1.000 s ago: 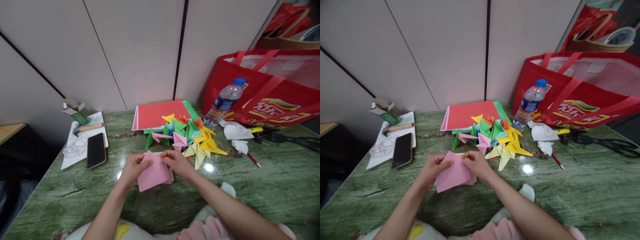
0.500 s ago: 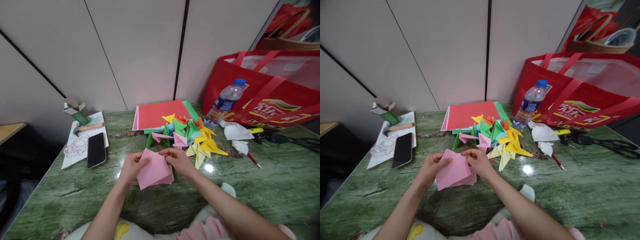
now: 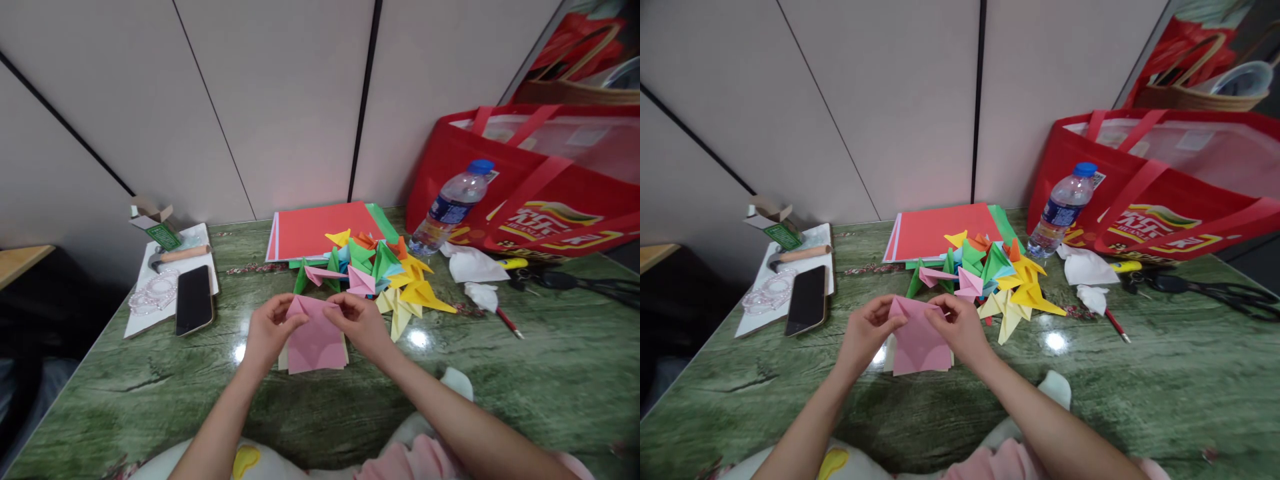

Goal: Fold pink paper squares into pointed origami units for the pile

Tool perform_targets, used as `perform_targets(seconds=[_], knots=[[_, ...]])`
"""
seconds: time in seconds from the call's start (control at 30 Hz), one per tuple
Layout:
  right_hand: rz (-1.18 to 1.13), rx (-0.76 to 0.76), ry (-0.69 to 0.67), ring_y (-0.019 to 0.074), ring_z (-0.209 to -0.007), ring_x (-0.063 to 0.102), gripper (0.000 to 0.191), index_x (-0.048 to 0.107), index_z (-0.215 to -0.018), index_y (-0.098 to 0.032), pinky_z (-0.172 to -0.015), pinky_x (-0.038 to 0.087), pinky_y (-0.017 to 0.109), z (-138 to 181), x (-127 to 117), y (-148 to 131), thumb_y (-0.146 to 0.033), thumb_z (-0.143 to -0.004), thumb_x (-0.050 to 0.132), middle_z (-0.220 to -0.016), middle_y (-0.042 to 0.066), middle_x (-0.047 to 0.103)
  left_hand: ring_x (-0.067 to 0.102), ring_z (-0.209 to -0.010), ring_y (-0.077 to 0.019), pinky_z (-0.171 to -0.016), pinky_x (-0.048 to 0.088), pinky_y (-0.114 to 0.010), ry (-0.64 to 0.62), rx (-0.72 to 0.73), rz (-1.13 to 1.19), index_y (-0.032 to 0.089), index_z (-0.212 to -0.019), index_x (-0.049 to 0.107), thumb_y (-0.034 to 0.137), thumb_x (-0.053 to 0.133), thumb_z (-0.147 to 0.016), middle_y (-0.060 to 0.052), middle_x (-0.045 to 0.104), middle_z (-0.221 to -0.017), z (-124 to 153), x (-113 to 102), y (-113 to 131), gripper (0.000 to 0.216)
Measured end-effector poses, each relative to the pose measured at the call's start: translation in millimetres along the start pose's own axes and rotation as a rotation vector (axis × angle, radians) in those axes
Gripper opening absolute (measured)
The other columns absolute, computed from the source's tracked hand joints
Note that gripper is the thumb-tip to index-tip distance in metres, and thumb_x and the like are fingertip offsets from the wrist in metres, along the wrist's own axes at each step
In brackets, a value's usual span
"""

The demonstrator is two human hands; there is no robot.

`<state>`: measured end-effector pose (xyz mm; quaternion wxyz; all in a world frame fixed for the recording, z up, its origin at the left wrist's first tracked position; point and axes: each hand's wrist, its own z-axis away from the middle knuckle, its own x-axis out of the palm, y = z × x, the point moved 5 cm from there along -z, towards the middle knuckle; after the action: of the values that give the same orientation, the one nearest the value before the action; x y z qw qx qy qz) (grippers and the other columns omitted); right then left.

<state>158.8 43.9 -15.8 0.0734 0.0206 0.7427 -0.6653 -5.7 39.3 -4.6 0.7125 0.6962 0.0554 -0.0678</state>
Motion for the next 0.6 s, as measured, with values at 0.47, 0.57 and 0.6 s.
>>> perform_targets(seconds=[0.47,0.57,0.6], knots=[[0.344,-0.523,0.116,0.0158,-0.071,0.057,0.018,0.065,-0.083,-0.021,-0.063,0.047,0.027,16.5,-4.0,-33.6,-0.012,-0.078,0.051,-0.075,0.005,0.061,0.060,-0.054,-0.0145,-0.060,0.048,-0.025,0.128,0.323,-0.325,0.021,-0.079,0.072,0.027,0.067,-0.068,-0.001,0.069,-0.064,16.9,-1.9,31.2,0.013],[0.359,-0.598,0.146,0.0155,-0.070,0.057,0.021,0.066,-0.086,-0.022,-0.061,0.047,0.027,18.1,-6.0,-35.4,-0.010,-0.077,0.052,-0.075,0.004,0.060,0.066,-0.066,-0.0191,-0.066,0.052,-0.029,0.093,0.210,-0.203,0.020,-0.078,0.071,0.027,0.068,-0.067,-0.003,0.072,-0.074,14.8,0.2,24.6,0.014],[0.362,-0.624,0.151,0.0155,-0.070,0.057,0.022,0.067,-0.086,-0.022,-0.061,0.046,0.027,18.8,-6.5,-36.4,-0.009,-0.076,0.052,-0.075,0.004,0.060,0.066,-0.067,-0.0197,-0.067,0.052,-0.029,0.080,0.173,-0.156,0.020,-0.080,0.071,0.027,0.068,-0.067,-0.004,0.072,-0.076,14.1,0.6,22.4,0.015]])
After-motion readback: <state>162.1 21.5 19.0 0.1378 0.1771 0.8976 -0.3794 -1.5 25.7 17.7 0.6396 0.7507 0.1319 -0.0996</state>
